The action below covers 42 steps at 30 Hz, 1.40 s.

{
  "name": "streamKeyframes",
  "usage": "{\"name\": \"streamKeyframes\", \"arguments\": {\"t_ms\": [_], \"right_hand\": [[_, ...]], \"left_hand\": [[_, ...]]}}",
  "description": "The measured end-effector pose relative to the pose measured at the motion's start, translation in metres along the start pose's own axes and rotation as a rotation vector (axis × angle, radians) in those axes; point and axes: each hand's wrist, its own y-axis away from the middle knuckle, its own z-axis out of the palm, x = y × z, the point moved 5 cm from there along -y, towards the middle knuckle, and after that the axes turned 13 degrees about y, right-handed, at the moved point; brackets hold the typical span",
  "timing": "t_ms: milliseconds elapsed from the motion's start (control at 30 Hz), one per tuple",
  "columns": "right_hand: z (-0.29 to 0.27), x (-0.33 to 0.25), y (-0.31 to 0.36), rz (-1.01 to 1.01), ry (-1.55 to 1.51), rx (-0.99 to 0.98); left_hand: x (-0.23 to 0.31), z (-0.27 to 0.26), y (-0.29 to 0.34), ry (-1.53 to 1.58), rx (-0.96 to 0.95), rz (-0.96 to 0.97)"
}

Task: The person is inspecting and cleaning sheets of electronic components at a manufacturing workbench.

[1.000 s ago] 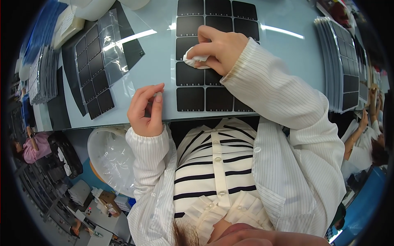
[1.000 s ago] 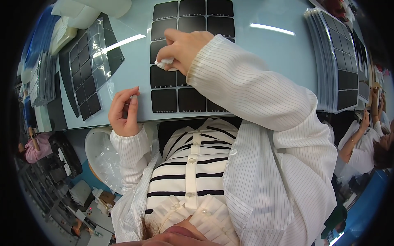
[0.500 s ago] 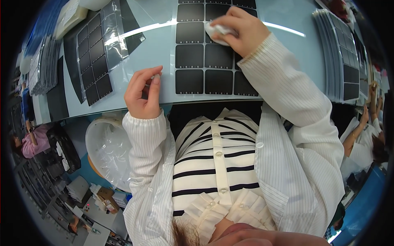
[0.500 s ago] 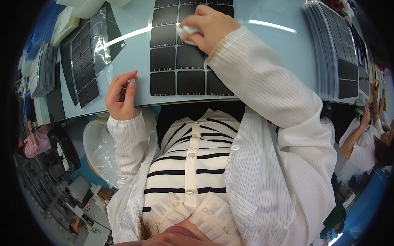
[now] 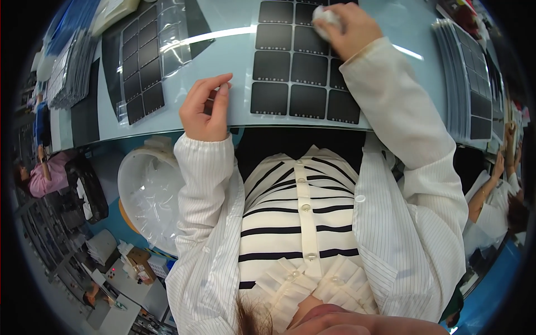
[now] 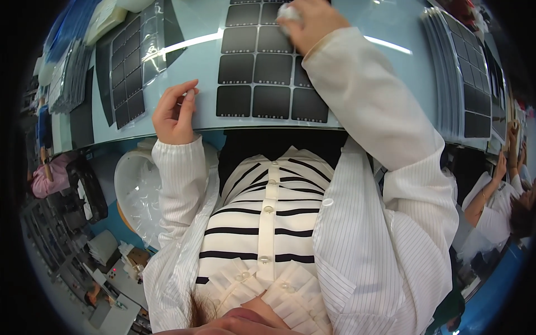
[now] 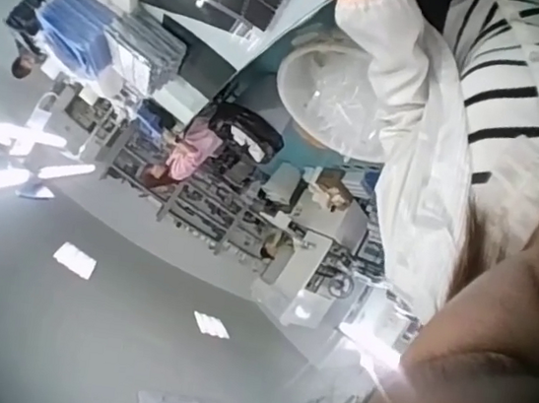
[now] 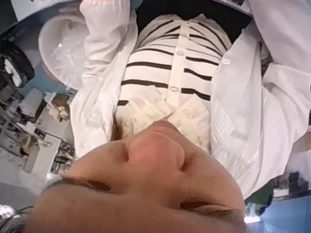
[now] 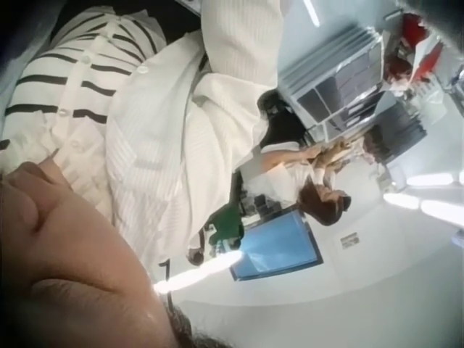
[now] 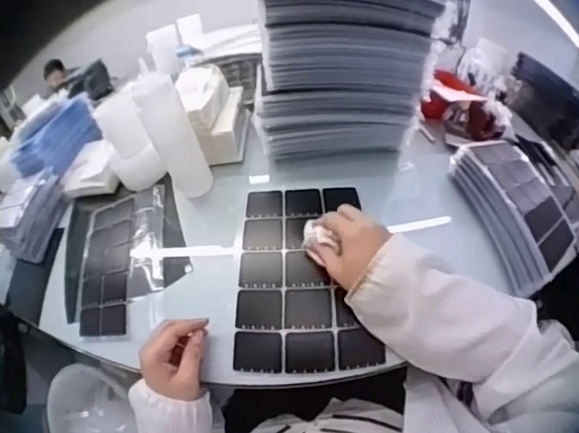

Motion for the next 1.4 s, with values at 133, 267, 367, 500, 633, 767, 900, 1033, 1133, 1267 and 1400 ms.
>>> {"name": "streamKeyframes", "arguments": {"t_ms": [133, 267, 367, 500, 633, 767, 900, 1033, 1133, 1267, 1400], "right_hand": [[0.009, -0.118, 0.067, -0.433, -0.178, -0.261], [0.004, -0.089, 0.042, -0.343, -0.090, -0.142], [-0.004, -0.004, 0.018, 0.016, -0.061, -0.088], [-0.024, -0.074, 0.068, -0.211, -0.123, -0.360], [-0.028, -0.049, 0.072, -0.275, -0.191, -0.266], [-0.053, 0.095, 0.042, 0.189, 0.207, -0.094], [-0.074, 0.124, 0.045, 0.295, 0.315, 0.001], [-0.101, 0.096, 0.055, 0.229, 0.145, 0.172], [-0.076, 0.078, 0.086, 0.481, -0.717, -0.230], [-0.074, 0.043, 0.093, 0.858, -1.062, -0.501], [-0.072, 0.036, 0.084, 0.940, -1.060, -0.582]], "left_hand": [[-0.006, -0.005, 0.003, -0.020, 0.032, -0.016], [-0.002, -0.006, 0.007, -0.015, -0.041, -0.081], [0.006, -0.003, 0.012, 0.107, -0.126, -0.266], [0.019, 0.003, 0.019, 0.303, -0.211, -0.387], [0.018, 0.010, -0.001, 0.484, -0.263, -0.525], [0.010, 0.008, -0.015, 0.434, -0.310, -0.566], [0.002, 0.008, -0.026, 0.461, -0.254, -0.662], [0.000, 0.012, -0.032, 0.232, -0.232, -0.666], [0.007, 0.024, -0.033, 0.100, -0.194, -0.570], [0.006, 0.028, -0.035, -0.045, -0.194, -0.457], [0.004, 0.029, -0.039, -0.182, -0.201, -0.469]]}}
